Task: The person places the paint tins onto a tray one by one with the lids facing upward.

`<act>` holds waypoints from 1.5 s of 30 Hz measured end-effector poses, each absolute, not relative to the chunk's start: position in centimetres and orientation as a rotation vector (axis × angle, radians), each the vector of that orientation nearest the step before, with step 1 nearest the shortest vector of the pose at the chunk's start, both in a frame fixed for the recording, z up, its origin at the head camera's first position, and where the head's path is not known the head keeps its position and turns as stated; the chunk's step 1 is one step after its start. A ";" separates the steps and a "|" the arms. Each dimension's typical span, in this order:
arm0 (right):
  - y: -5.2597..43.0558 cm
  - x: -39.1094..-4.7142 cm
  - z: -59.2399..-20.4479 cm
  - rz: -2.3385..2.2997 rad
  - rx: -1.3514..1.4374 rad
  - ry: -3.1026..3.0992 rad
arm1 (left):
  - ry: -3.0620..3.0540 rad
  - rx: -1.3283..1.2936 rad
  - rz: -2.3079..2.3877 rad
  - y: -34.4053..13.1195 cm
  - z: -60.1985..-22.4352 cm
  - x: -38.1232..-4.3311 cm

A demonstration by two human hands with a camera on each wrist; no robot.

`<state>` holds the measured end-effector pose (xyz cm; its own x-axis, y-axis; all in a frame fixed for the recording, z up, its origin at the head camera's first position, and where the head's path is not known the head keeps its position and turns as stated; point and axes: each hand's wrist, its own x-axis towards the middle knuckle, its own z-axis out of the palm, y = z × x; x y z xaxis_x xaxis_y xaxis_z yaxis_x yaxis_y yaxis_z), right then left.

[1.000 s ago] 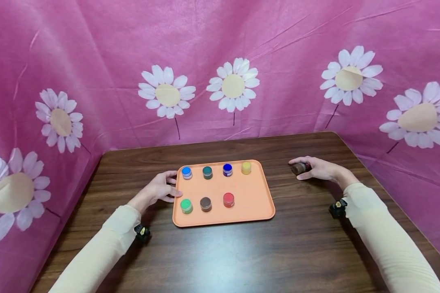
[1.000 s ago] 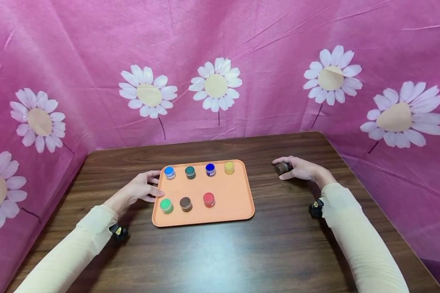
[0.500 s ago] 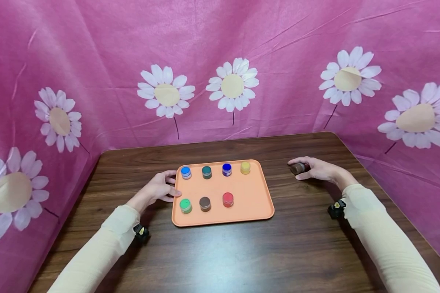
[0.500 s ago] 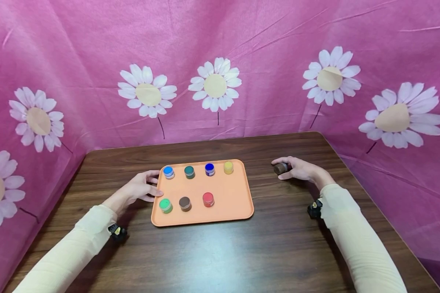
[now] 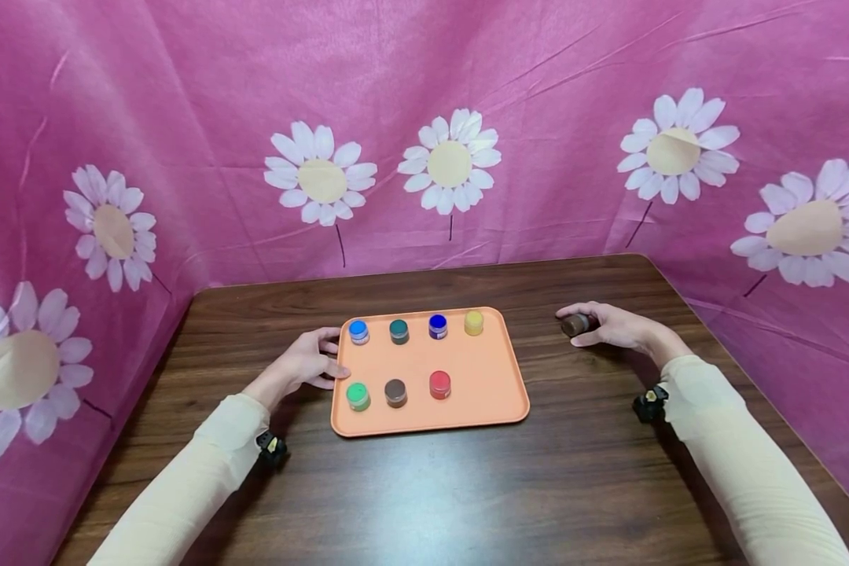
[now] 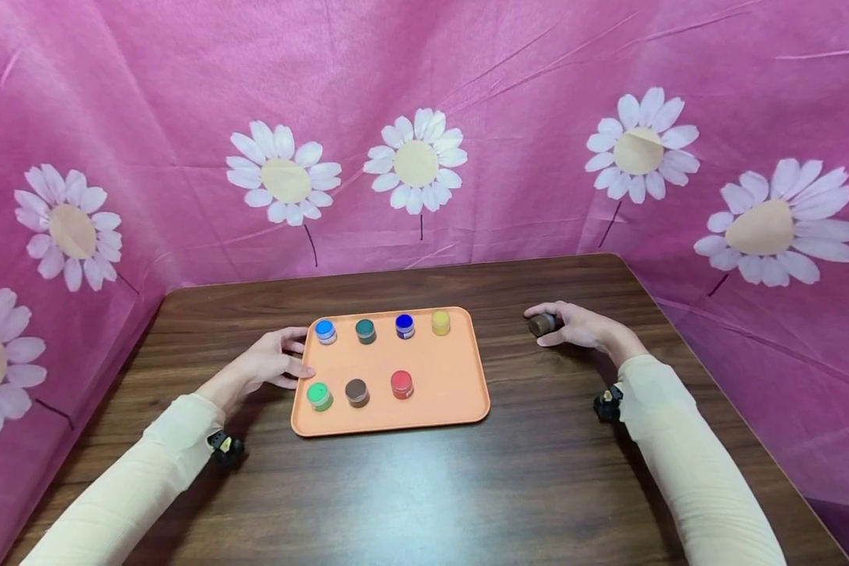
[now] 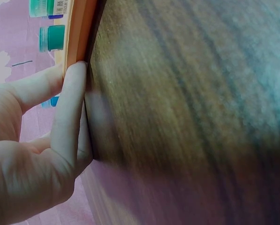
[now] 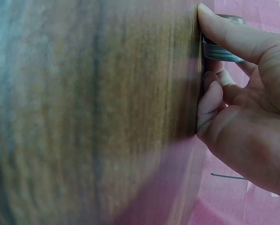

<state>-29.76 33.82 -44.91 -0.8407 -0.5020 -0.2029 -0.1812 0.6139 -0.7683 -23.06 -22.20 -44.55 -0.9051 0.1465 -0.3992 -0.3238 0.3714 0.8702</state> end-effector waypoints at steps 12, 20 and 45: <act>33.9 -29.7 -45.3 -1.173 -0.524 2.421 | 2.223 -0.156 1.546 -22.2 -44.4 -23.0; 33.8 -29.5 -45.3 -1.181 -0.515 2.425 | 2.220 -0.168 1.551 -22.2 -44.3 -23.0; 28.4 -27.6 -42.4 -1.137 -0.710 2.420 | 2.215 -0.162 1.565 -22.3 -44.7 -23.1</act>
